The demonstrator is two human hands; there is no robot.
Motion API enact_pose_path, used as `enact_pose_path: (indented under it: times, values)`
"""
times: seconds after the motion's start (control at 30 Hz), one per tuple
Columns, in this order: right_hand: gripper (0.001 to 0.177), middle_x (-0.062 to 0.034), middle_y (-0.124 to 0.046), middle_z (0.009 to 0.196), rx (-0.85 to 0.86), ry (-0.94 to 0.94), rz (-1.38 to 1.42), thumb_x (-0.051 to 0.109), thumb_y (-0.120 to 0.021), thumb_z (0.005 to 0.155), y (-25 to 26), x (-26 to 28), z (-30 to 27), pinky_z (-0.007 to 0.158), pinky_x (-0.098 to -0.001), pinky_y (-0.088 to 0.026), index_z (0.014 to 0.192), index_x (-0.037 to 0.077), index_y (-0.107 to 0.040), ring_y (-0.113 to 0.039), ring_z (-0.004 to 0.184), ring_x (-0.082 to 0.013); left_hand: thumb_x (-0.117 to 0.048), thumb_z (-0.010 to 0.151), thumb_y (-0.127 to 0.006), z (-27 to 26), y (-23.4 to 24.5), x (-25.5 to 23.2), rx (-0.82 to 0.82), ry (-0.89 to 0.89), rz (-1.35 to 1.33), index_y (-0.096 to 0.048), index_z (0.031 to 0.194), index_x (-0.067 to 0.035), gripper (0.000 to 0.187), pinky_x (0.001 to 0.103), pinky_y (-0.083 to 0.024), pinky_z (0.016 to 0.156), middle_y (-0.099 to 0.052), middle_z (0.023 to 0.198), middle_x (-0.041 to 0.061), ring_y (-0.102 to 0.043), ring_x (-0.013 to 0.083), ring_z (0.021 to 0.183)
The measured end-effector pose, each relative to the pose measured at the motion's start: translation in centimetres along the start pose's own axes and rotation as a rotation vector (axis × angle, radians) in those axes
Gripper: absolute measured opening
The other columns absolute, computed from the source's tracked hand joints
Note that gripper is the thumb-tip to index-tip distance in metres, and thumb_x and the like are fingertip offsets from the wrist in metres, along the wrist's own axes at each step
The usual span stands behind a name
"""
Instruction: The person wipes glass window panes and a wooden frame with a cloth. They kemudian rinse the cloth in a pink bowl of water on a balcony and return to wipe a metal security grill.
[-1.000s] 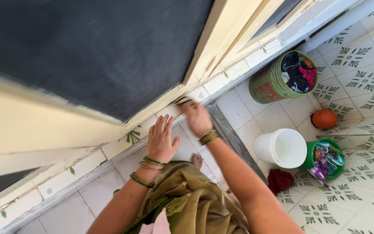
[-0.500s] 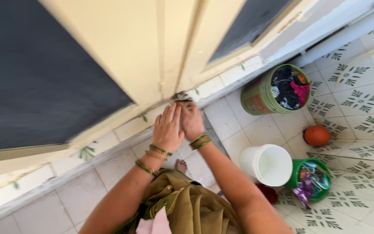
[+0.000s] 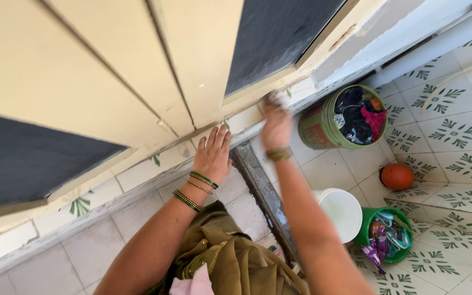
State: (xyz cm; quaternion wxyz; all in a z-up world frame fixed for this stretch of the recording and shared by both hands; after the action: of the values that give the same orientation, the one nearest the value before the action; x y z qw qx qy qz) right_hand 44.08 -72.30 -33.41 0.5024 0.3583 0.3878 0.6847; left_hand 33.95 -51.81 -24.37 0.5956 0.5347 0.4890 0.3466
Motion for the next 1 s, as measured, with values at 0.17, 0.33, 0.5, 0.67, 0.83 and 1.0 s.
enact_pose_path:
  times: [0.17, 0.33, 0.5, 0.67, 0.83, 1.0]
  values:
    - [0.048, -0.0133, -0.066, 0.129, 0.042, 0.237, 0.199, 0.005, -0.055, 0.079, 1.8, 7.5, -4.5, 0.096, -0.0491, -0.047, 0.125, 0.002, -0.064, -0.058, 0.115, -0.0406, -0.027, 0.082, -0.071, 3.4, -1.9, -0.8, 0.069, 0.059, 0.086, -0.039, 0.15, -0.003, 0.079, 0.049, -0.032, 0.114, -0.035, 0.156, 0.015, -0.033, 0.0278, 0.145]
    - [0.041, -0.0175, -0.065, 0.123, 0.111, -0.039, 0.02, 0.005, -0.05, 0.099, -1.4, -5.4, 0.6, 0.089, -0.0498, -0.051, 0.138, 0.009, -0.063, -0.06, 0.105, -0.0359, -0.016, 0.098, -0.051, 5.4, -5.9, -0.7, -0.082, 0.034, 0.237, -0.046, 0.146, -0.001, 0.05, 0.046, -0.044, 0.105, -0.043, 0.155, 0.024, -0.048, 0.0325, 0.138]
    - [0.035, -0.0087, -0.067, 0.127, 0.014, -0.046, -0.376, 0.011, -0.054, 0.088, -2.2, -14.0, 5.1, 0.071, -0.0453, -0.053, 0.122, 0.012, -0.064, -0.061, 0.105, -0.0391, -0.012, 0.093, -0.054, 6.5, -9.4, -0.8, -0.141, -0.042, 0.469, -0.053, 0.143, 0.001, 0.052, 0.037, -0.056, 0.084, -0.05, 0.146, 0.034, -0.059, 0.0407, 0.127]
    - [0.042, -0.0139, -0.065, 0.124, -0.034, -0.058, -0.118, -0.001, -0.057, 0.105, -4.0, -3.9, 1.1, 0.082, -0.0374, -0.056, 0.146, 0.008, -0.06, -0.06, 0.104, -0.027, -0.01, 0.091, -0.056, 7.5, -10.7, -1.1, -0.222, -0.024, 0.552, -0.058, 0.139, -0.002, 0.049, 0.032, -0.06, 0.067, -0.058, 0.137, 0.034, -0.067, 0.0426, 0.115]
    - [0.037, -0.0177, -0.064, 0.12, 0.039, -0.101, -0.135, 0.008, -0.056, 0.098, -3.2, -8.7, 0.6, 0.085, -0.042, -0.056, 0.135, 0.009, -0.062, -0.06, 0.108, -0.0293, -0.009, 0.094, -0.056, 8.3, -11.5, -1.0, -0.196, -0.009, 0.538, -0.059, 0.14, -0.002, 0.046, 0.033, -0.061, 0.066, -0.059, 0.134, 0.035, -0.068, 0.043, 0.11]
    - [0.039, -0.0034, -0.064, 0.137, 0.197, -0.195, -0.254, 0.005, -0.055, 0.09, -0.8, -14.1, 4.9, 0.08, -0.0429, -0.055, 0.126, 0.014, -0.066, -0.055, 0.107, -0.0339, -0.01, 0.093, -0.056, 8.4, -11.4, -0.8, -0.177, -0.022, 0.522, -0.059, 0.139, -0.002, 0.047, 0.033, -0.059, 0.067, -0.06, 0.134, 0.035, -0.069, 0.0406, 0.109]
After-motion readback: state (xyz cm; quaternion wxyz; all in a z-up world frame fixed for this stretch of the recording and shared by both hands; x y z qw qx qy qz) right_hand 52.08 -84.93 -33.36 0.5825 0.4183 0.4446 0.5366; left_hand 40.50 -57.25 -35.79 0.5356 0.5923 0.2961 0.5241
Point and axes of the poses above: each hand's wrist, its own z-axis towards the middle knuckle, its own y-axis out of the back of the hand, x = y × z, the point moved 3 cm from there along z, towards the middle knuckle
